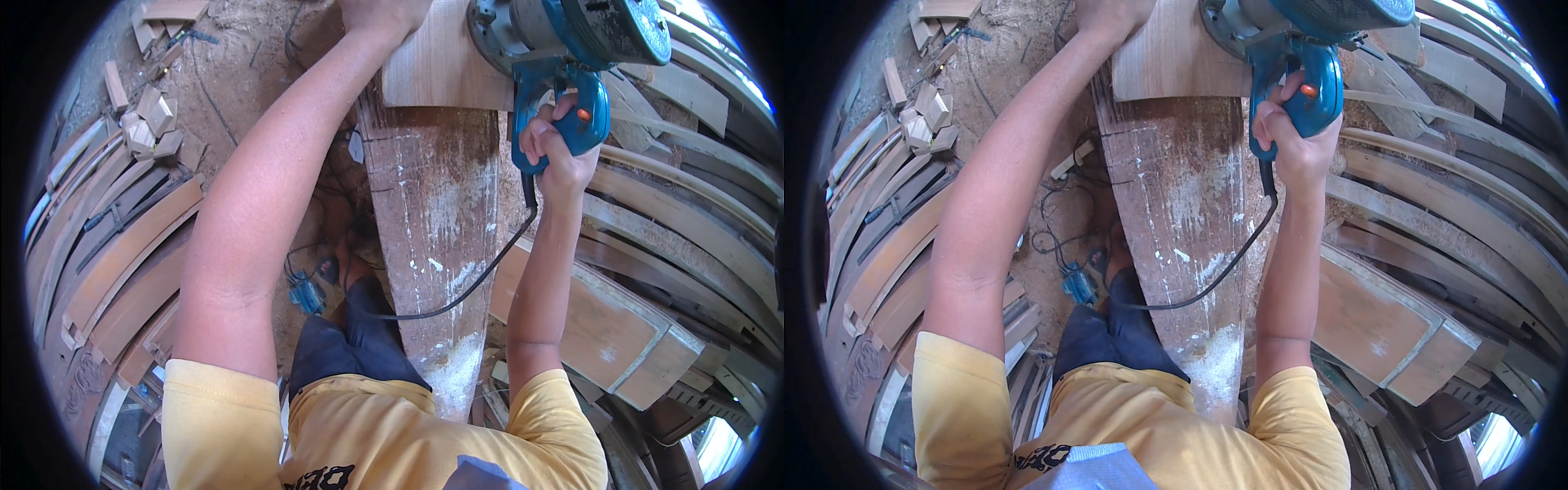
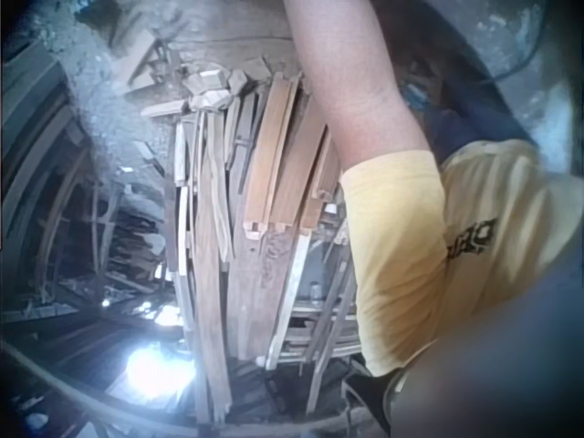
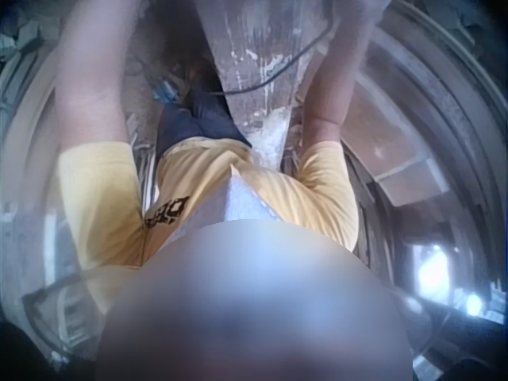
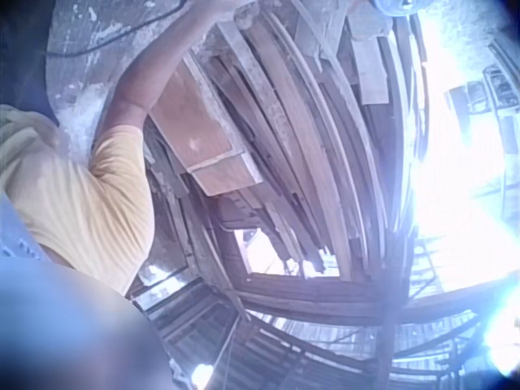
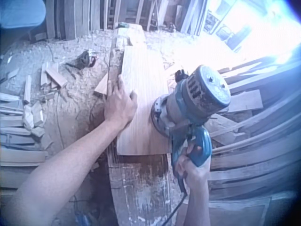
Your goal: The person shapes the edges of wooden planks using an electric router, rotating, flipping, and replacing the planks on a wooden workbench to route along their edges.
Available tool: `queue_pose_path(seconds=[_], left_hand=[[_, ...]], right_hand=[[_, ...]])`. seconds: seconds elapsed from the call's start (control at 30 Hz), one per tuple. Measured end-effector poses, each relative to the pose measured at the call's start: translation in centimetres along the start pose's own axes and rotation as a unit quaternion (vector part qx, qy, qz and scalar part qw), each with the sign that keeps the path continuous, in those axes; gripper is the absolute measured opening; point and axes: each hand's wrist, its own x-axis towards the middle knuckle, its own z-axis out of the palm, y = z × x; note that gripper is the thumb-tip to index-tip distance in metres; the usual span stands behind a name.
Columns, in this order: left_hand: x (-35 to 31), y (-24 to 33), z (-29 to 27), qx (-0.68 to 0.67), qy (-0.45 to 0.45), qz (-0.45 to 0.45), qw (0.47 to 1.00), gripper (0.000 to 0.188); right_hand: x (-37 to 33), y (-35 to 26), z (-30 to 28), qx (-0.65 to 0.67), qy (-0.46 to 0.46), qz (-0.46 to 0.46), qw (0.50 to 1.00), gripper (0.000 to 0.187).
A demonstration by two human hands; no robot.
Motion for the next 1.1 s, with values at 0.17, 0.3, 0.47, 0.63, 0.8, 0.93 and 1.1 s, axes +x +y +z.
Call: queue_pose_path(seconds=[0.17,0.3,0.47,0.63,0.8,0.93,1.1], left_hand=[[0.1,0.1,1.3,0.008,0.019,0.015,1.0,0.076],[0.1,0.4,1.1,0.006,0.022,0.015,1.0,0.075],[0.2,0.5,1.5,0.001,0.019,0.016,1.0,0.074],[0.6,-0.6,1.3,-0.015,0.044,0.022,0.999,0.07],[0.5,0.5,0.8,-0.019,0.022,0.022,0.999,0.069],[0.6,0.7,1.1,-0.035,0.025,0.028,0.999,0.069],[0.5,0.0,1.2,-0.031,0.045,0.037,0.998,0.069]], right_hand=[[1.3,-0.2,-0.1,-0.007,-0.003,-0.01,1.0,0.028],[2.3,0.2,-0.4,-0.011,-0.011,-0.021,1.0,0.026],[3.5,0.0,-0.5,-0.02,-0.012,-0.031,0.999,0.024],[5.1,0.1,0.3,-0.011,-0.03,-0.034,0.999,0.019],[6.2,-0.5,0.6,-0.064,-0.019,-0.031,0.997,0.024],[7.6,-0.5,0.7,-0.06,-0.01,-0.037,0.997,0.023],[8.9,-0.1,0.6,-0.05,-0.03,-0.042,0.997,0.023]])
